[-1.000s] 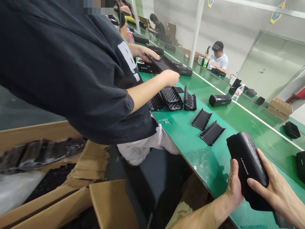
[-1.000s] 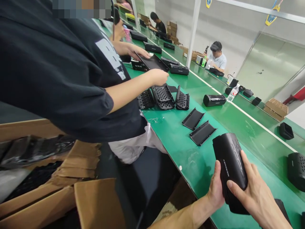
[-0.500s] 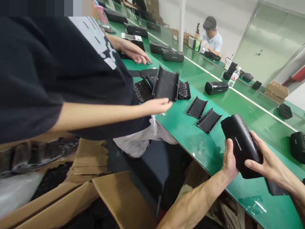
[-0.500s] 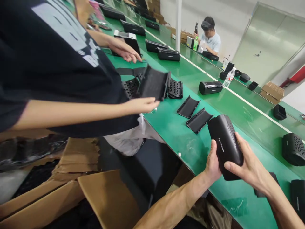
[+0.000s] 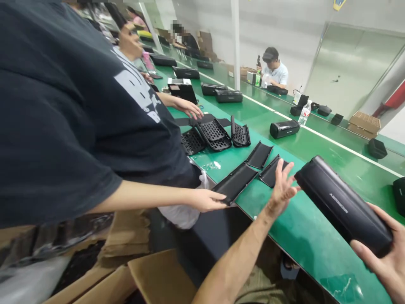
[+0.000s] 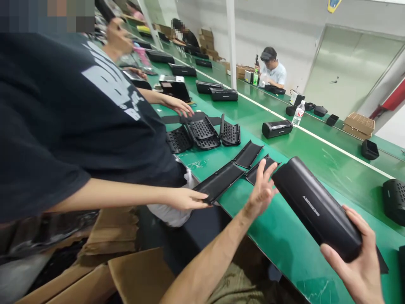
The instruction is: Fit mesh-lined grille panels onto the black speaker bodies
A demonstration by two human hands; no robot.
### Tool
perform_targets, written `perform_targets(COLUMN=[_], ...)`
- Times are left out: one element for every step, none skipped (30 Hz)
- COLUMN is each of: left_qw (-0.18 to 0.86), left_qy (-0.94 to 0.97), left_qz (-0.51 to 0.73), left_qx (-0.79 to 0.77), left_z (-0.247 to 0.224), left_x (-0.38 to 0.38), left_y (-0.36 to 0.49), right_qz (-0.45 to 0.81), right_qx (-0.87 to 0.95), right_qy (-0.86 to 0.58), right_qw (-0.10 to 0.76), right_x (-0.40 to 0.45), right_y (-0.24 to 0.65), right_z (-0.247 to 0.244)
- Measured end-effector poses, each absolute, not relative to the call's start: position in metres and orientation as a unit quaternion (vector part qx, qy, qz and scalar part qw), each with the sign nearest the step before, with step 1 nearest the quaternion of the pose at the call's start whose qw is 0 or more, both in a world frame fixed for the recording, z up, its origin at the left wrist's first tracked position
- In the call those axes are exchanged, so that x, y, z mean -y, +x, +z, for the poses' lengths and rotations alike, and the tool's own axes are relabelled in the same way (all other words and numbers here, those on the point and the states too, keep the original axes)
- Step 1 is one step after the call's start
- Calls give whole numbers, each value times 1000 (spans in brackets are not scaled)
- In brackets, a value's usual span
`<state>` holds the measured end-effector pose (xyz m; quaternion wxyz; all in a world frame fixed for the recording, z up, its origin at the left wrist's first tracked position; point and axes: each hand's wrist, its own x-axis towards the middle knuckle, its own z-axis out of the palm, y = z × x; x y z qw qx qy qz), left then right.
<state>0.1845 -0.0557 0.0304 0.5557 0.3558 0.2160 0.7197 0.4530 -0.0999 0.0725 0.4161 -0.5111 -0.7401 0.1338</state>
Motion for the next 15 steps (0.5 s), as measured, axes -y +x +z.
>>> perform_targets(left_qw=[530, 506, 481, 457, 436, 418, 404, 390, 379, 372, 370, 375, 389, 413, 443], left_qy=[442, 535, 607, 659, 687, 696, 696, 692, 687, 684, 680, 669, 651, 626, 588], left_qz=[688, 634, 584, 541, 520, 518, 529, 543, 556, 564, 571, 578, 588, 600, 620], left_qx=[-224, -235, -245, -254, -262, -268, -271, -272, -273, -274, -275, -278, -281, -280, -272], left_z=[38, 46, 52, 57, 60, 61, 61, 59, 57, 55, 53, 52, 50, 48, 45], left_x=[53, 50, 49, 47, 47, 47, 48, 50, 51, 53, 55, 56, 57, 58, 58], left_y=[166, 151, 141, 135, 134, 136, 139, 143, 146, 149, 150, 151, 152, 155, 160], right_qz=[135, 133, 131, 130, 132, 137, 143, 151, 159, 164, 166, 165, 166, 171, 178], right_qx=[754, 771, 785, 795, 799, 800, 800, 801, 804, 807, 811, 813, 813, 812, 811], right_qy=[-495, -470, -447, -431, -425, -425, -424, -422, -416, -409, -406, -411, -417, -418, -413], right_qw=[410, 409, 408, 407, 404, 402, 400, 397, 394, 392, 387, 378, 371, 370, 374], right_x=[101, 101, 101, 101, 101, 101, 101, 101, 101, 101, 100, 100, 100, 100, 100], right_y=[465, 474, 482, 487, 490, 492, 492, 492, 493, 495, 498, 502, 506, 510, 512], right_z=[75, 75, 73, 69, 64, 59, 55, 52, 51, 52, 55, 60, 65, 70, 72])
